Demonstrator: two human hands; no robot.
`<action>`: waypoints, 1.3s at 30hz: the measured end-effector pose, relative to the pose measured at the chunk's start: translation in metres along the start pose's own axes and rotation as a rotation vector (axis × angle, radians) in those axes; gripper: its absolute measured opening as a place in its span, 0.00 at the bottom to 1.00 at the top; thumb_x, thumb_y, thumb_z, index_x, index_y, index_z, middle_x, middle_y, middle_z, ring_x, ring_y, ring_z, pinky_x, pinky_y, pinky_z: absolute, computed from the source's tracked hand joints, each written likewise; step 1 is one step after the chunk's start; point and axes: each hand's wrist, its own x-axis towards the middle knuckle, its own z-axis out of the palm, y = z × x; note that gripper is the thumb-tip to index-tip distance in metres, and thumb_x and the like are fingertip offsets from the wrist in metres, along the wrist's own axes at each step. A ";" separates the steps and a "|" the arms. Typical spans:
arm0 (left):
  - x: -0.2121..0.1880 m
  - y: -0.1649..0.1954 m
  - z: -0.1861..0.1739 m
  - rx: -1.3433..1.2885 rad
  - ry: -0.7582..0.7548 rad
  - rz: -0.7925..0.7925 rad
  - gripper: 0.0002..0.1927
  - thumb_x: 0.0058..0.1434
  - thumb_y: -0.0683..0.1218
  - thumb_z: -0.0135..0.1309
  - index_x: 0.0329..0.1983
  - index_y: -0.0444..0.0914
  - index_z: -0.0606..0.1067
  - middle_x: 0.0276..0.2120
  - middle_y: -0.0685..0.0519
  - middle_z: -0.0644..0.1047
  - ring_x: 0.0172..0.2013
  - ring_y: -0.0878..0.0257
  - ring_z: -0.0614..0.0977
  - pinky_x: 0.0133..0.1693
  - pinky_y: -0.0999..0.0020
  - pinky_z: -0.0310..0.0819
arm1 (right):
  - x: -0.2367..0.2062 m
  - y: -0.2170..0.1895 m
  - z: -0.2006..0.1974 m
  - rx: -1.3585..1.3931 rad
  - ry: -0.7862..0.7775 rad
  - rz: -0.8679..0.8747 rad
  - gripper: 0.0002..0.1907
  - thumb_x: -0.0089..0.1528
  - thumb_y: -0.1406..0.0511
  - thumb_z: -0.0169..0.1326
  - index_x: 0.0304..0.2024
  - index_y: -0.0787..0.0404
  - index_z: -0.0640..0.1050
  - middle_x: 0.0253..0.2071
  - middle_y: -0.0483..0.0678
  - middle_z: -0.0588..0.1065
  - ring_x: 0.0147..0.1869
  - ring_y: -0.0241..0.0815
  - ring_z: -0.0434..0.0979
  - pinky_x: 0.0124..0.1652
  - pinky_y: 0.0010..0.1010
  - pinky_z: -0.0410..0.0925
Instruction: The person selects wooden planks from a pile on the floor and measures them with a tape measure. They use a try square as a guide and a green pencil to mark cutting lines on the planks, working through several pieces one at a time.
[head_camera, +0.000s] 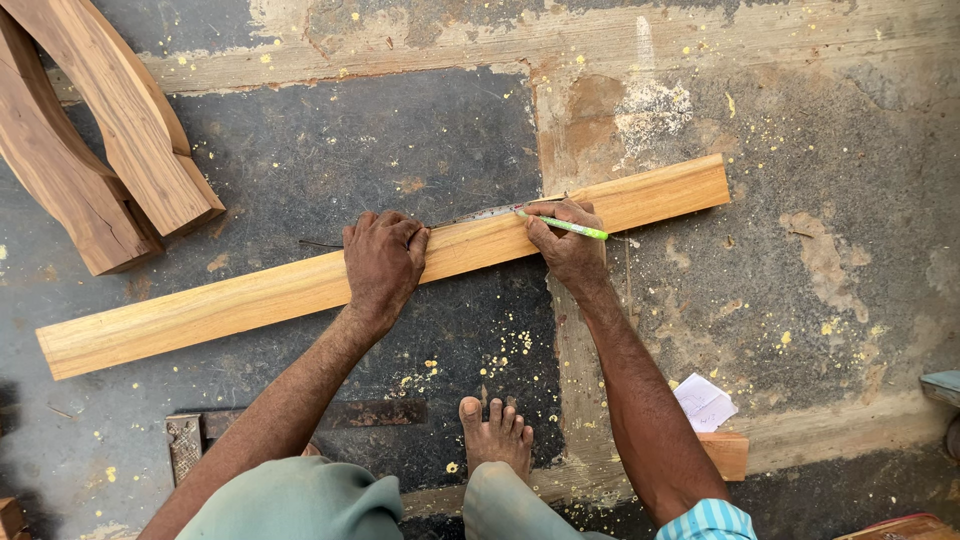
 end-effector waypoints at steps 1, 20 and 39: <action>0.000 0.001 0.000 0.001 0.001 0.001 0.12 0.67 0.52 0.59 0.41 0.41 0.85 0.38 0.56 0.82 0.42 0.60 0.74 0.49 0.57 0.64 | 0.000 0.001 0.000 -0.010 0.001 -0.020 0.11 0.64 0.58 0.63 0.45 0.55 0.85 0.42 0.45 0.83 0.49 0.38 0.77 0.54 0.36 0.71; 0.005 -0.004 -0.005 -0.062 -0.021 -0.036 0.11 0.66 0.51 0.60 0.40 0.40 0.85 0.38 0.54 0.82 0.45 0.59 0.76 0.50 0.55 0.65 | -0.004 0.010 -0.006 0.233 0.043 0.253 0.12 0.65 0.58 0.58 0.45 0.57 0.83 0.40 0.48 0.83 0.39 0.38 0.81 0.35 0.35 0.76; -0.076 -0.098 -0.079 0.042 0.103 -0.033 0.11 0.63 0.52 0.62 0.38 0.40 0.85 0.38 0.53 0.83 0.43 0.59 0.78 0.49 0.58 0.67 | -0.052 -0.110 0.118 -0.348 -0.011 -0.548 0.15 0.67 0.65 0.54 0.56 0.62 0.78 0.56 0.64 0.79 0.53 0.56 0.82 0.49 0.45 0.77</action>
